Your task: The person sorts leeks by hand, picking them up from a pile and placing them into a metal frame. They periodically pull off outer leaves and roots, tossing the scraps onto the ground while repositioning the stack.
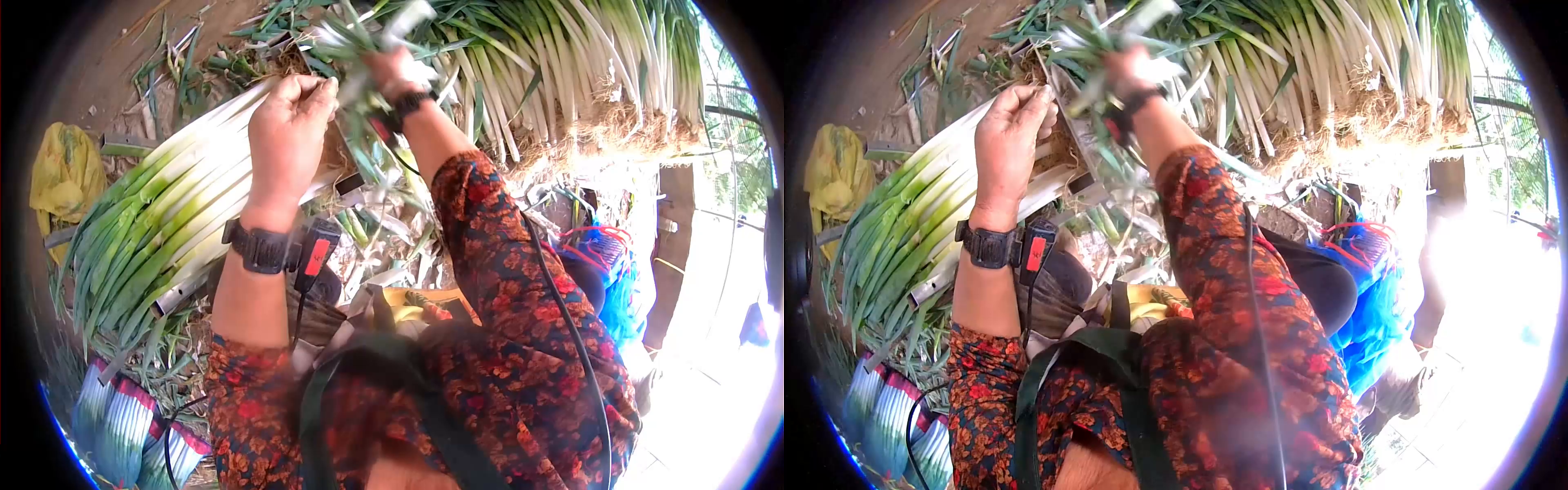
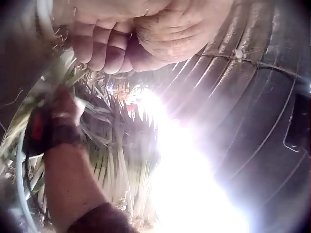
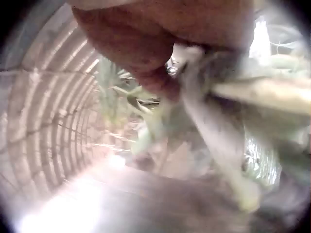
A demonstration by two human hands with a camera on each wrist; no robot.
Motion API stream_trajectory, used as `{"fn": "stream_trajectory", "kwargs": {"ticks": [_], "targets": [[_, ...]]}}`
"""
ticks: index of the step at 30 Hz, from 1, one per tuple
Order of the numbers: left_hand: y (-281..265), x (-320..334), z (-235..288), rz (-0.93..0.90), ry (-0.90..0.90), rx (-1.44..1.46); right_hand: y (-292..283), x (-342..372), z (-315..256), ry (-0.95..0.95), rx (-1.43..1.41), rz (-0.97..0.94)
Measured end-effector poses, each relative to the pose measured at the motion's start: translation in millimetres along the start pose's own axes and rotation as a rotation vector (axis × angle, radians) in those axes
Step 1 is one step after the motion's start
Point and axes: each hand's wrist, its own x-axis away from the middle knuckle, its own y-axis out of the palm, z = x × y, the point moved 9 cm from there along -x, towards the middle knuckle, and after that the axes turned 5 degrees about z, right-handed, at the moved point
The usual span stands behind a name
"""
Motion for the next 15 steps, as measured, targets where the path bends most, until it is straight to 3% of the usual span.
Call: {"fn": "stream_trajectory", "kwargs": {"ticks": [1,2,3,5,7,8,9,10,11,12,13,15], "targets": [[2,-1,0,0.000,-0.001,0.010,6,-10,-35,-0.070,-0.237,0.002],[4,-1,-1,-0.002,-0.003,0.019,-6,7,-101,-0.266,-0.344,-0.172],[4,-1,-1,-0.005,-0.004,0.027,-13,1,-120,-0.370,-0.405,-0.083],[7,0,-3,-0.041,-0.020,0.006,-32,-5,-104,-0.246,-0.383,-0.080],[7,3,-5,-0.062,-0.038,-0.030,-50,-23,-34,-0.160,-0.047,0.009],[7,5,-1,-0.061,-0.031,-0.053,-60,-30,7,-0.080,0.259,-0.049],[7,8,0,-0.072,-0.032,-0.044,-72,-30,62,-0.053,0.313,-0.010],[7,10,1,-0.083,-0.034,-0.036,-100,-26,111,0.092,0.499,0.043],[7,12,1,-0.094,-0.037,-0.026,-114,-48,209,0.080,0.647,0.185],[6,15,1,-0.095,-0.058,-0.050,-155,-22,233,0.340,0.661,0.247],[8,16,1,-0.105,-0.068,-0.027,-191,0,243,0.439,0.607,0.371],[10,19,1,-0.117,-0.089,0.016,-228,17,290,0.518,0.799,0.404]]}}
